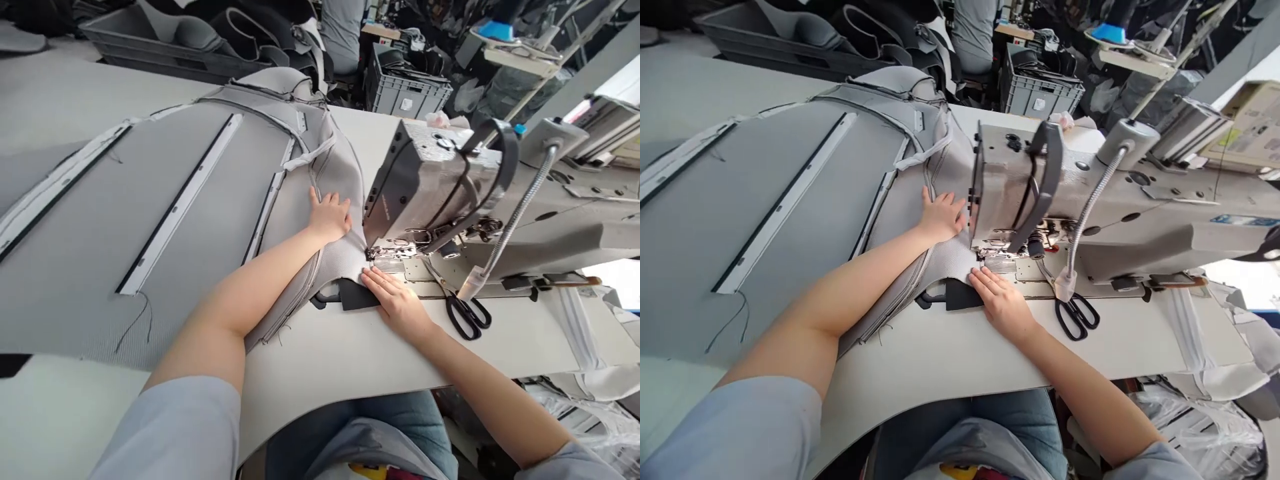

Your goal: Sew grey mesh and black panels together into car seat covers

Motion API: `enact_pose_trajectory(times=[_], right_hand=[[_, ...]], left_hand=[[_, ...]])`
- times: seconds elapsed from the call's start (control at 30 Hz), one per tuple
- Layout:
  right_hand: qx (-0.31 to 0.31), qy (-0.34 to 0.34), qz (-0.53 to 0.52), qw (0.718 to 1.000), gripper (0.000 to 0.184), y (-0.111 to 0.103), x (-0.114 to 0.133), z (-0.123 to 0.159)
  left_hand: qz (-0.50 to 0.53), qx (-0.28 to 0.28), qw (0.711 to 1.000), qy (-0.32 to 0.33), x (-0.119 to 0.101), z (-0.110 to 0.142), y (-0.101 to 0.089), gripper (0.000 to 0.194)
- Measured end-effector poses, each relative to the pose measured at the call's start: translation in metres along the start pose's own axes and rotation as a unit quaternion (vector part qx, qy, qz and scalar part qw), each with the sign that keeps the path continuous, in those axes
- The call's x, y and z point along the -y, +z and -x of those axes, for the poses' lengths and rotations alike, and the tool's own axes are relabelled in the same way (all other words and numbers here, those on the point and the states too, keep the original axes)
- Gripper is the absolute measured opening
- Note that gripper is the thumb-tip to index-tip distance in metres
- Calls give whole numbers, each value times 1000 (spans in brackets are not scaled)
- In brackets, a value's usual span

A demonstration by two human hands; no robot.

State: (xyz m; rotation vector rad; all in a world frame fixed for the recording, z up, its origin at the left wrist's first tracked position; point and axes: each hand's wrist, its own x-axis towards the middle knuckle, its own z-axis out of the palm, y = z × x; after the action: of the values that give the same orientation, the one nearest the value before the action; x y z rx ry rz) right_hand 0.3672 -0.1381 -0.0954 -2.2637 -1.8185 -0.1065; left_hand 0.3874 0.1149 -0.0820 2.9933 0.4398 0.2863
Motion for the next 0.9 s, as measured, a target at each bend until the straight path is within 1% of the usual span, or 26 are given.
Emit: enact_pose_trajectory(times=[0.1, 0.33, 0.63, 0.83, 0.9], right_hand=[[3, 0, 5, 1000, 69, -2, 0, 0], [-14, -22, 2, 1000, 74, -3, 1, 2], [-26, -3, 9, 1000, 68, -2, 2, 0], [-27, 23, -10, 999, 64, 0, 1, 1], [-27, 28, -18, 999, 61, 1, 1, -1]], left_hand=[[13, 6, 1000, 0, 2, 1, -1, 47], [40, -9, 999, 6, 6, 3, 0, 42], [69, -32, 997, 3, 12, 1, 1, 39], [110, -20, 994, -15, 14, 2, -3, 39], [115, -14, 993, -31, 14, 4, -5, 38]])
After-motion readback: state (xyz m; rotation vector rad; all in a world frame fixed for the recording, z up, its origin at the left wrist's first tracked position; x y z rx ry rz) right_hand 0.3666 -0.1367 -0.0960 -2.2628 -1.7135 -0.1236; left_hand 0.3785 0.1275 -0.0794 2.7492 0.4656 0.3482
